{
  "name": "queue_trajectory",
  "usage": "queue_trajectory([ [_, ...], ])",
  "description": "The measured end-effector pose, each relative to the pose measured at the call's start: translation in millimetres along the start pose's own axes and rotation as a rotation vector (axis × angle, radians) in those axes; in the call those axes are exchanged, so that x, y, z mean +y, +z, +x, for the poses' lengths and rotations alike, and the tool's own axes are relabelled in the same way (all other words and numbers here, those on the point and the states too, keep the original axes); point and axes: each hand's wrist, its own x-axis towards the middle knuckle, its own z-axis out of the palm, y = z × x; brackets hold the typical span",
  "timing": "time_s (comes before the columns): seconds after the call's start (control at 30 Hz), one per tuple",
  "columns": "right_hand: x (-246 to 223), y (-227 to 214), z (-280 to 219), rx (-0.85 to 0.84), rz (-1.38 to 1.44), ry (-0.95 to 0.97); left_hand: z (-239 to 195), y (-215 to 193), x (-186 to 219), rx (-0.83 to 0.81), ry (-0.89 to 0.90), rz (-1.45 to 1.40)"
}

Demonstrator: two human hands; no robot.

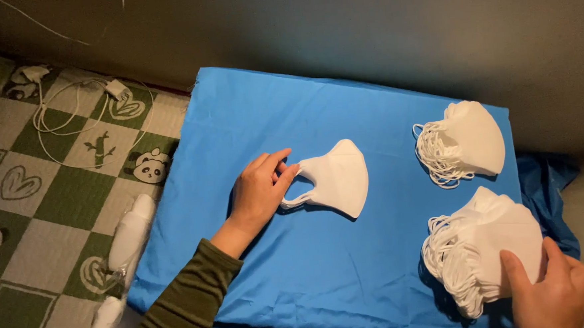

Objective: Folding and packaging individual face masks into plastic bags.

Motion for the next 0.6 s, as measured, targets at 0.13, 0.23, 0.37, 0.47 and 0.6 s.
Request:
queue_trajectory([
  [0.13, -7.4, -4.8, 1.3, -0.033, -0.019, 0.041, -1.3, 2.3, -3.3, 0.026, 0.030, 0.008],
  [0.23, -20.2, -13.3, 2.8, -0.036, -0.108, 0.074, -0.4, 4.0, -5.1, 0.038, 0.051, 0.009],
  [0.37, -30.2, -23.9, 3.7, -0.008, -0.028, 0.121, 0.1, 2.9, -1.6, 0.045, 0.070, 0.021],
  [0.47, -28.9, -27.7, 6.3, -0.060, -0.020, 0.174, 0.8, 2.7, -0.6, 0.048, 0.071, 0.018],
  [0.6, -20.1, -32.2, 6.7, -0.069, 0.074, 0.182, 1.7, 3.7, -1.6, 0.056, 0.073, 0.032],
])
